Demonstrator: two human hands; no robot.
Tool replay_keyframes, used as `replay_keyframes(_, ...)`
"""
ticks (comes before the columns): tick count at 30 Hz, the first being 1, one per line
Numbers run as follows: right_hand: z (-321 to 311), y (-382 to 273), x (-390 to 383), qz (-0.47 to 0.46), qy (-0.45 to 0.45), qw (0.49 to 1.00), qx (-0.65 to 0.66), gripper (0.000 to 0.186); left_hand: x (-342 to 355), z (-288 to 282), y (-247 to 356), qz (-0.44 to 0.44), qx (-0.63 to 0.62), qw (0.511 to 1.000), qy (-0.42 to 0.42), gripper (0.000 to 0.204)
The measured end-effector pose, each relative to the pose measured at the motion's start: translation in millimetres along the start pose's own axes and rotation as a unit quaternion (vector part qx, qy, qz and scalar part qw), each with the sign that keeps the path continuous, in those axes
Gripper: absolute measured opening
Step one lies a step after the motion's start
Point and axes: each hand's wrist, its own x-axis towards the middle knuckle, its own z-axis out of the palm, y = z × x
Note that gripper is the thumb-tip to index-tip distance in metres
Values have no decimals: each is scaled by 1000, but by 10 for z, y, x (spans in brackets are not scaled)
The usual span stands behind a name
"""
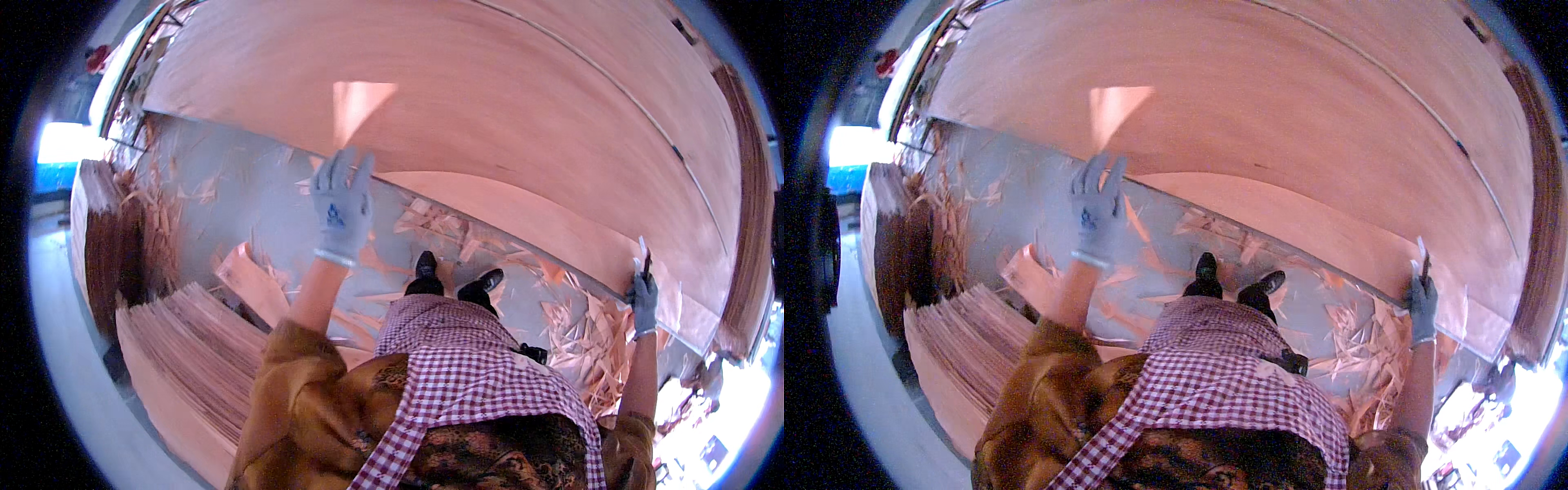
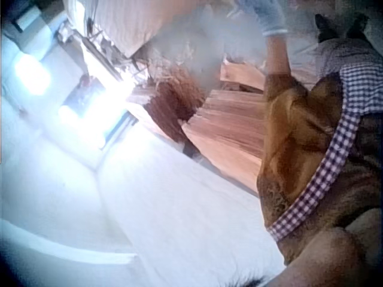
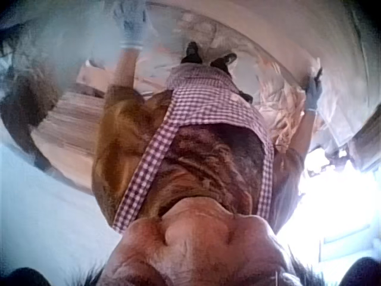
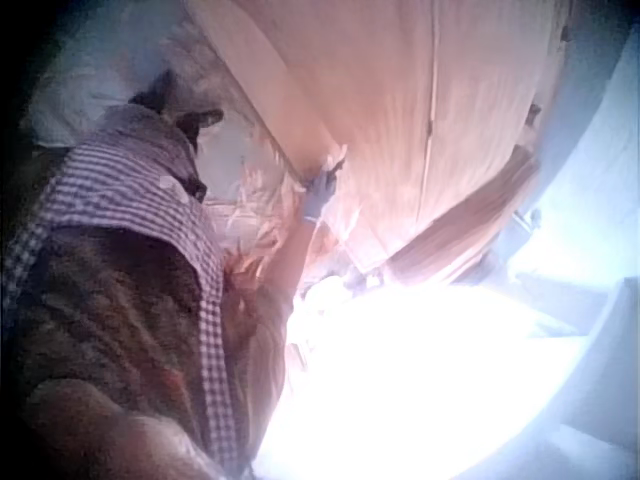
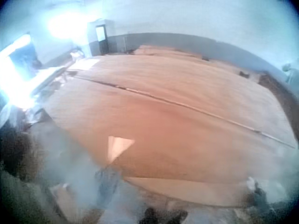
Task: The person cuts strips of wood veneer from a large sheet using a hand tool, measuring lengths and organizing the cut pieces into stacks.
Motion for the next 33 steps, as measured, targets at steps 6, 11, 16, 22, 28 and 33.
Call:
replay_keyframes(6, 83, -170, -45, 13, -10, 999, 28, 13, -70, 91, 1328, 154, -179, 963, -131, 52)
replay_keyframes(11, 226, -522, -225, 62, 9, 997, 45, 9, -139, 311, 1432, 150, -115, 969, -161, 62)
replay_keyframes(16, 211, -436, -230, 24, 1, 998, 54, 15, -181, 300, 1427, 158, -113, 967, -163, 61)
replay_keyframes(22, 199, -396, -220, -14, 5, 1000, 20, 18, -99, 267, 1427, 165, -97, 970, -152, 60)
replay_keyframes(28, 157, -589, -303, 21, -10, 999, 45, 16, -43, 293, 1424, 174, -99, 971, -131, 55)
replay_keyframes(33, 755, -1602, -678, 31, -144, 989, -25, 24, 40, 259, 1416, 172, -115, 974, -88, 40)
